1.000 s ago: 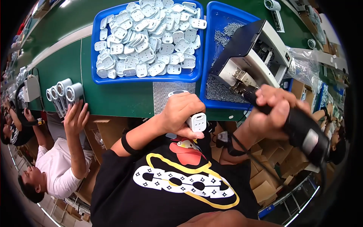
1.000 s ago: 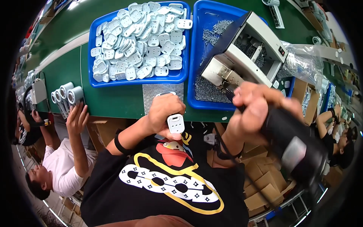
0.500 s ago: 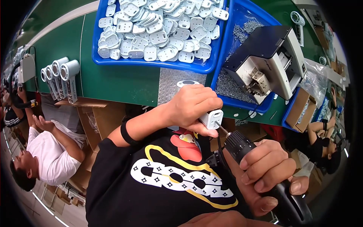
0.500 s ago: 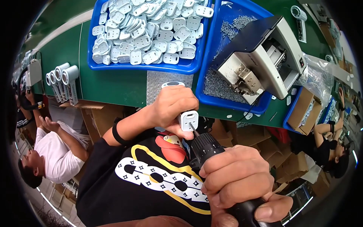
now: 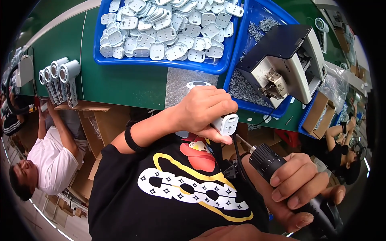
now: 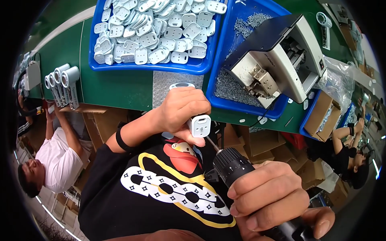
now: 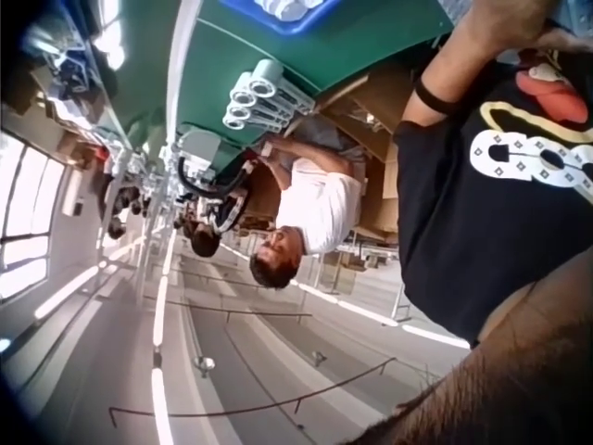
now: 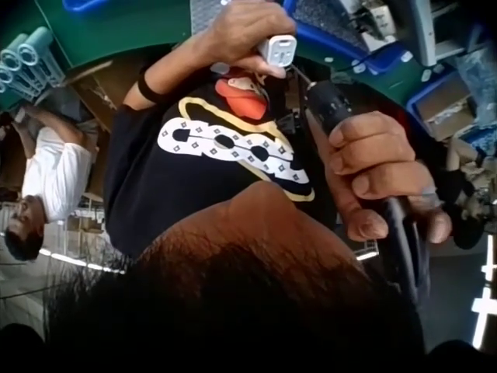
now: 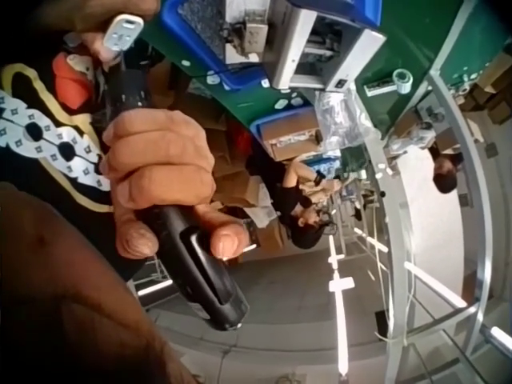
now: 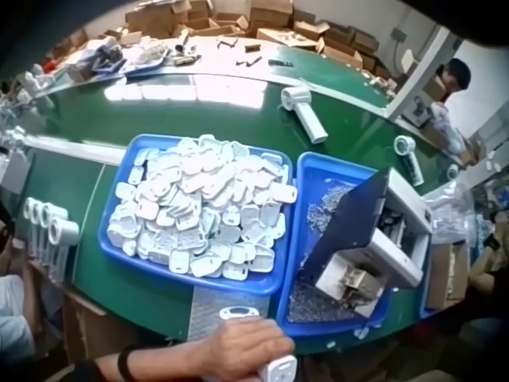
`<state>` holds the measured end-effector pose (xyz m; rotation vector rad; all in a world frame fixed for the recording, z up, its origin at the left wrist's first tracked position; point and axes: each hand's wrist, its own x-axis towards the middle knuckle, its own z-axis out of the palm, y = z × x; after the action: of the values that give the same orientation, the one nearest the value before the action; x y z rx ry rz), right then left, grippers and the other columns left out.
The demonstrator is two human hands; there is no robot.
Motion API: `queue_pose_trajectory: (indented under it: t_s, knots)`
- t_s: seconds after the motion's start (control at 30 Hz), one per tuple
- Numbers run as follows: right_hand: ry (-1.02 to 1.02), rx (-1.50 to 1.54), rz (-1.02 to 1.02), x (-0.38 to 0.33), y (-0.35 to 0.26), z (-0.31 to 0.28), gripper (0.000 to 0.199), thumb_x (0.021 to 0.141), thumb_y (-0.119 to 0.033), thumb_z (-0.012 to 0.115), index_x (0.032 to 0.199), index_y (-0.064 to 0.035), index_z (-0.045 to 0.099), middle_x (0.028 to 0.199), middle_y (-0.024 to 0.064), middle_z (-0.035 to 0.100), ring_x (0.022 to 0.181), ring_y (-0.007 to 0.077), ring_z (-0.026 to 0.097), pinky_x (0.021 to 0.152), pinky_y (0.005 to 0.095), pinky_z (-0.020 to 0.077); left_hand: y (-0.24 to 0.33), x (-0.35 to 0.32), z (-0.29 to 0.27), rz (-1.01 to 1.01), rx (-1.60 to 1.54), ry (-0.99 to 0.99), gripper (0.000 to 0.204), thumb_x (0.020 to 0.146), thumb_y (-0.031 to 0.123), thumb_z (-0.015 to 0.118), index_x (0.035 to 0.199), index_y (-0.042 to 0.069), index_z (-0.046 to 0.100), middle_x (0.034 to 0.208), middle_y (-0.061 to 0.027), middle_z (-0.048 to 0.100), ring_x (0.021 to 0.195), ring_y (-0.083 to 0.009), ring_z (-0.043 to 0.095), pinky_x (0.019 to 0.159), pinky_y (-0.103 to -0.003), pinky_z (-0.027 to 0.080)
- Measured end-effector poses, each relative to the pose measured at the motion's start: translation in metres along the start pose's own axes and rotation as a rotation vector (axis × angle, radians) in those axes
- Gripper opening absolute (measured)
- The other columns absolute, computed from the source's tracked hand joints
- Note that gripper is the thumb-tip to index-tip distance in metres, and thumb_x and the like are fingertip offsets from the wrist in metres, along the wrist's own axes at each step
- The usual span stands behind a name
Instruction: Assembling electronic components using an electric screwdriver at a factory workbench.
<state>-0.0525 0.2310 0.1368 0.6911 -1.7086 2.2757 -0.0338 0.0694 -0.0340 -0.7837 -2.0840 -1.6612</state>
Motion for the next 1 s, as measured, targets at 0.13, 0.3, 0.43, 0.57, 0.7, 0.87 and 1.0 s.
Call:
queue_pose_trajectory:
  t_s: [0.13,0.3,0.43,0.57,0.7,0.87,1.0]
  knots:
    - [-0.2,0.076,0.082,0.013,0.011,-0.001,0.052,0.094,-0.028,0.068,0.131,-0.009,0.038,0.078,-0.0007,0.053,0.055,0.0102,0.055,0.052,0.0271,0.0499,0.001,0.001,0.0,-0.012,0.014,0.001,0.061,0.082,0.057,0.074,0.102,0.002,0.056,0.081,-0.0066,0.06,0.062,-0.0245,0.058,0.054,-0.036,0.044]
    - [-0.205,0.076,0.081,0.01,0.014,0.005,0.051,0.094,-0.028,0.068,0.131,-0.0089,0.038,0.079,-0.0004,0.053,0.055,0.0096,0.055,0.053,0.0269,0.0507,0.001,0.003,0.001,-0.011,0.017,-0.001,0.061,0.08,0.057,0.075,0.1,0.002,0.057,0.081,-0.0065,0.059,0.063,-0.0247,0.058,0.054,-0.035,0.044]
    - [-0.102,-0.055,0.018,0.006,0.013,0.01,0.051,0.094,-0.027,0.068,0.131,-0.0093,0.038,0.079,-0.0004,0.053,0.055,0.0093,0.055,0.054,0.0265,0.0512,0.002,0.003,0.001,-0.021,0.012,0.003,0.06,0.079,0.056,0.076,0.098,0.003,0.058,0.08,-0.0061,0.059,0.063,-0.025,0.058,0.054,-0.035,0.043]
    - [-0.144,0.013,0.013,0.007,0.018,0.007,0.049,0.093,-0.027,0.067,0.13,-0.0098,0.04,0.078,-0.0004,0.052,0.053,0.0092,0.054,0.052,0.0258,0.0511,0.003,0.003,0.001,-0.027,0.014,0.007,0.059,0.078,0.056,0.077,0.097,0.003,0.058,0.079,-0.0057,0.058,0.063,-0.0248,0.058,0.053,-0.035,0.043]
    - [-0.163,-0.01,0.043,0.01,0.017,0.006,0.046,0.092,-0.024,0.068,0.127,-0.01,0.043,0.075,-0.0003,0.053,0.053,0.0093,0.054,0.051,0.0252,0.0511,0.004,0.006,0.003,-0.036,0.017,-0.01,0.058,0.078,0.056,0.077,0.097,0.004,0.058,0.078,-0.0054,0.058,0.062,-0.0245,0.058,0.053,-0.035,0.042]
    - [-0.188,0.085,0.038,0.005,0.022,0.002,0.042,0.089,-0.019,0.07,0.123,-0.0097,0.047,0.072,-0.0003,0.055,0.052,0.0095,0.054,0.051,0.0251,0.0519,0.004,0.006,0.003,-0.043,0.025,-0.013,0.058,0.079,0.056,0.076,0.097,0.004,0.057,0.077,-0.0053,0.057,0.061,-0.0244,0.057,0.053,-0.035,0.042]
    - [-0.134,0.131,0.023,-0.003,0.024,-0.001,0.041,0.088,-0.017,0.071,0.121,-0.0095,0.047,0.072,-0.0003,0.056,0.052,0.0098,0.054,0.051,0.0253,0.0521,0.004,0.007,0.003,-0.035,0.02,-0.015,0.058,0.08,0.057,0.075,0.097,0.004,0.057,0.077,-0.0053,0.057,0.061,-0.0242,0.057,0.052,-0.035,0.042]
